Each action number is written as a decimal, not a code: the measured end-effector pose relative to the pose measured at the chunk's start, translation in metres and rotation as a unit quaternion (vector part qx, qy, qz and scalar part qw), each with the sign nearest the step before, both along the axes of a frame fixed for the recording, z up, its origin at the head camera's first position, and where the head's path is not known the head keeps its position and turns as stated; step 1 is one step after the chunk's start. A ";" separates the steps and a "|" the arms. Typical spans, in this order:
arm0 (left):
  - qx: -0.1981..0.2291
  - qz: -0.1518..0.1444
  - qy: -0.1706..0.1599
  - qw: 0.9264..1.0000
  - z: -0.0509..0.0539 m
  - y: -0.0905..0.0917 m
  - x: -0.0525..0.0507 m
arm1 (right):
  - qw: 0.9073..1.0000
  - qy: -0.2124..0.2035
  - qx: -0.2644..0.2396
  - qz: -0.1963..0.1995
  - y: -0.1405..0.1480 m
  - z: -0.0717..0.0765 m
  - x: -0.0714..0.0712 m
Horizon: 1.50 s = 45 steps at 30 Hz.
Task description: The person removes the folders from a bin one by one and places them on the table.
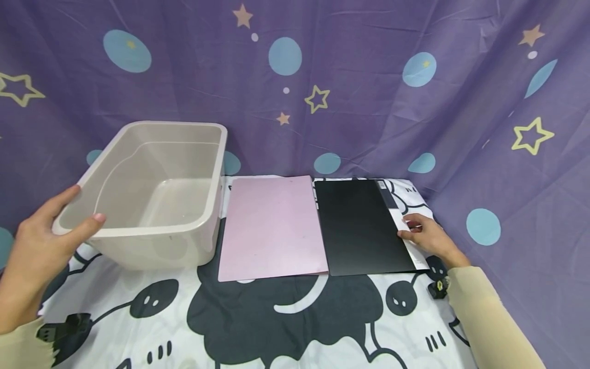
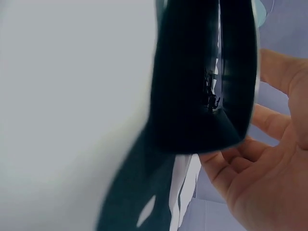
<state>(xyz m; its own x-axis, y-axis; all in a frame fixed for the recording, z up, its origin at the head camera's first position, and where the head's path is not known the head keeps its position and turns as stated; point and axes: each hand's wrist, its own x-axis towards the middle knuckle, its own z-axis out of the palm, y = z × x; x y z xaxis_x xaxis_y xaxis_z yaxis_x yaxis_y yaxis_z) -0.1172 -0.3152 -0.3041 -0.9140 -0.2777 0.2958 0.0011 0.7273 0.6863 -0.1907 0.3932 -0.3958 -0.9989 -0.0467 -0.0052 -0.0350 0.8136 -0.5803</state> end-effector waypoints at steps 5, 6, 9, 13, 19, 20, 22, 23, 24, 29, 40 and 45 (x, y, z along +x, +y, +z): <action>-0.007 0.004 -0.002 1.000 0.000 0.001 0.000 | 1.000 0.024 0.002 -0.009 -0.003 0.002 0.001; -0.007 0.004 -0.003 1.000 -0.001 0.001 0.000 | 0.999 0.031 0.001 -0.010 -0.004 0.002 0.001; -0.006 0.007 -0.007 1.000 -0.001 0.000 0.000 | 0.999 0.050 -0.004 -0.011 -0.006 0.003 0.002; -0.005 0.008 -0.006 1.000 -0.001 -0.001 -0.001 | 0.997 0.075 -0.008 -0.011 -0.007 0.005 0.004; -0.001 0.005 0.002 1.000 -0.002 -0.002 -0.002 | 0.996 0.093 -0.013 -0.014 -0.009 0.004 0.004; -0.003 0.005 0.003 1.000 -0.002 -0.002 -0.002 | 0.995 0.093 -0.014 -0.015 -0.010 0.004 0.004; -0.006 0.006 0.004 1.000 -0.001 -0.001 -0.002 | 0.996 0.091 -0.016 -0.016 -0.012 0.005 0.004; -0.009 0.006 0.006 1.000 0.000 0.000 -0.002 | 0.996 0.090 -0.016 -0.017 -0.013 0.005 0.005; -0.011 0.007 0.008 1.000 0.000 0.001 -0.001 | 0.996 0.088 -0.017 -0.018 -0.014 0.006 0.005; -0.009 0.012 0.022 1.000 0.001 0.006 0.002 | 0.996 0.082 -0.023 -0.019 -0.022 0.009 0.006; -0.013 0.040 0.071 0.997 0.000 0.008 0.000 | 0.990 0.125 -0.066 0.010 -0.040 0.011 0.006; -0.034 0.057 0.156 0.985 -0.002 0.009 -0.004 | 0.987 0.140 -0.071 0.018 -0.047 0.013 0.007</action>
